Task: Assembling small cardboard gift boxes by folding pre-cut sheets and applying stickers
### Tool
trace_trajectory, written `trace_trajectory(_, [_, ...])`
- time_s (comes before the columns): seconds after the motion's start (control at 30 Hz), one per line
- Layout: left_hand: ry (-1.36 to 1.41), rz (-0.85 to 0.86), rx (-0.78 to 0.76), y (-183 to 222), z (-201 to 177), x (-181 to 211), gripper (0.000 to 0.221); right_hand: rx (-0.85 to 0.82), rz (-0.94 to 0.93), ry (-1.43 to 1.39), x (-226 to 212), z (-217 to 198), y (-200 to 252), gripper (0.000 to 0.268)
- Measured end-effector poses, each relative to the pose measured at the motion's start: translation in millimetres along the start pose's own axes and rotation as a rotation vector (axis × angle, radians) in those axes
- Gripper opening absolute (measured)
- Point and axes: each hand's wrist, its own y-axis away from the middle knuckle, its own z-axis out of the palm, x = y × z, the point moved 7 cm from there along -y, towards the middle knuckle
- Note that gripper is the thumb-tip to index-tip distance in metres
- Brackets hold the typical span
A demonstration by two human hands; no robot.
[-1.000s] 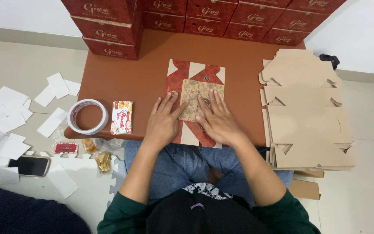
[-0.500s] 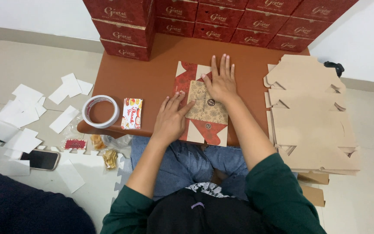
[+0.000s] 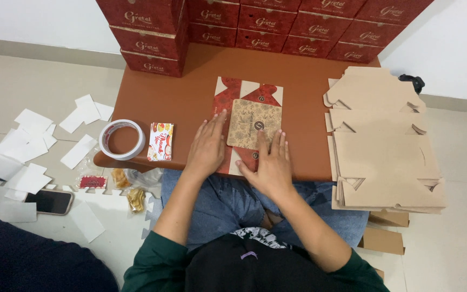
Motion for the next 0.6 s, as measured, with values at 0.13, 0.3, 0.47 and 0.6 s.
trace_trajectory(0.13, [0.113, -0.037, -0.03, -1, 0, -8, 0.068, -0.009, -0.011, 0.099, 8, -7, -7, 0.093])
trace_trajectory(0.3, [0.173, -0.053, -0.094, 7, -16, 8, 0.067, -0.074, 0.016, 0.19, 55, -19, -17, 0.055])
trace_trajectory(0.47, [0.097, 0.023, -0.111, 25, -5, 39, 0.072, 0.278, -0.046, 0.28, 91, -96, -50, 0.017])
trace_trajectory(0.6, [0.119, 0.139, -0.131, 27, 14, 71, 0.07, 0.375, -0.063, 0.182, 115, -115, -108, 0.014])
